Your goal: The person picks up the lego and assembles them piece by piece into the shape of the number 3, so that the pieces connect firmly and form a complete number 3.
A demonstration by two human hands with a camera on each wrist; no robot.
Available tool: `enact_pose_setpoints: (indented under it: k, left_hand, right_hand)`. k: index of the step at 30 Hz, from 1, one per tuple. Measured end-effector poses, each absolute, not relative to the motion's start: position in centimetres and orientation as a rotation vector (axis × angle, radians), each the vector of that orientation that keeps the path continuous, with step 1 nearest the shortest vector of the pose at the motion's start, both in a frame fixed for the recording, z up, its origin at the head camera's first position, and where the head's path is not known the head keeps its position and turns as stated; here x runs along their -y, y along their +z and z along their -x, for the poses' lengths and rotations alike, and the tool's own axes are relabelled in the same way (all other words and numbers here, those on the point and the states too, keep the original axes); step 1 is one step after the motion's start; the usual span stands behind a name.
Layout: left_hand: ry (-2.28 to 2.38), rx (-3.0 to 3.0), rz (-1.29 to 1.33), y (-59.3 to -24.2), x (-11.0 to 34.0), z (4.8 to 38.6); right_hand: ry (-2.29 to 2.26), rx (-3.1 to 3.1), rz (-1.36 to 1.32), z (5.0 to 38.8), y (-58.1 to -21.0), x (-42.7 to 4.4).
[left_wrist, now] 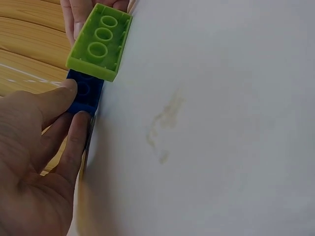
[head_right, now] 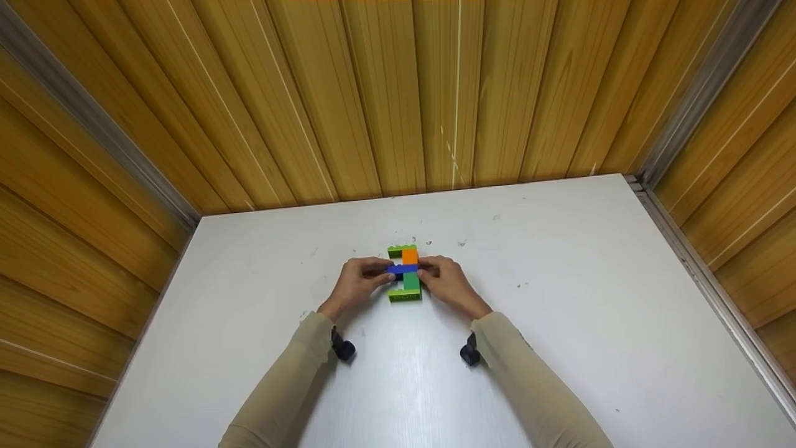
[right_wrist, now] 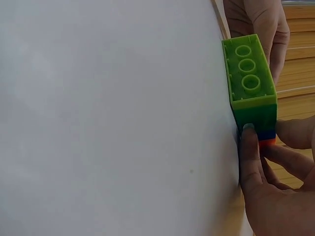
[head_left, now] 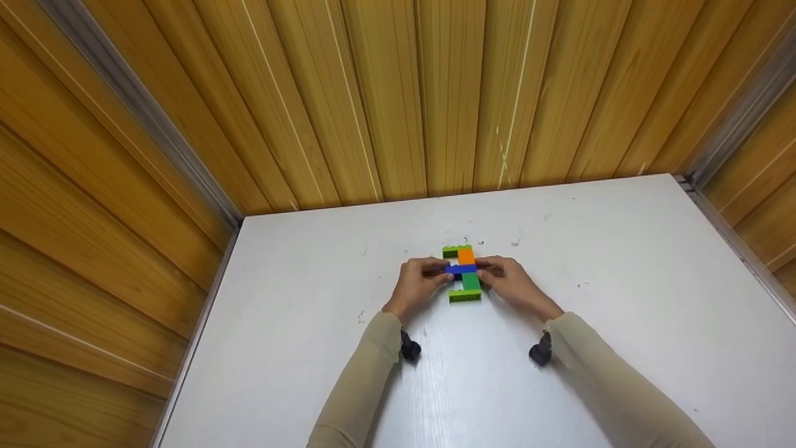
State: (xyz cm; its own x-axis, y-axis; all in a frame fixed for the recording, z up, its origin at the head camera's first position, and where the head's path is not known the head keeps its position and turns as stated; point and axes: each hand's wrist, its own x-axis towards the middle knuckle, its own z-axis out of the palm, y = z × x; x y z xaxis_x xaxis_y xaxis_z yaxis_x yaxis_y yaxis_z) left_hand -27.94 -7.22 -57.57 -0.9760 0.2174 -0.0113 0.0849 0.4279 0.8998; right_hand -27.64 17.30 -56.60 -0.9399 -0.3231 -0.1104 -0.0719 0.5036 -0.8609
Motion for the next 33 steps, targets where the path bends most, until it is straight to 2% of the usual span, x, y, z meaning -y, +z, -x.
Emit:
enact_pose_setpoints:
  k: [21, 33]
  left_hand:
    - [1.610, -2.517, -0.243, -57.9, 7.0, 27.6]
    - [1.541, -2.515, -0.241, -56.1, 7.5, 27.9]
  right_hand:
    - [-1.389, -2.484, 0.297, 27.5, -56.8, -17.4]
    - [-1.426, -2.472, 0.359, 28.2, -55.4, -17.5]
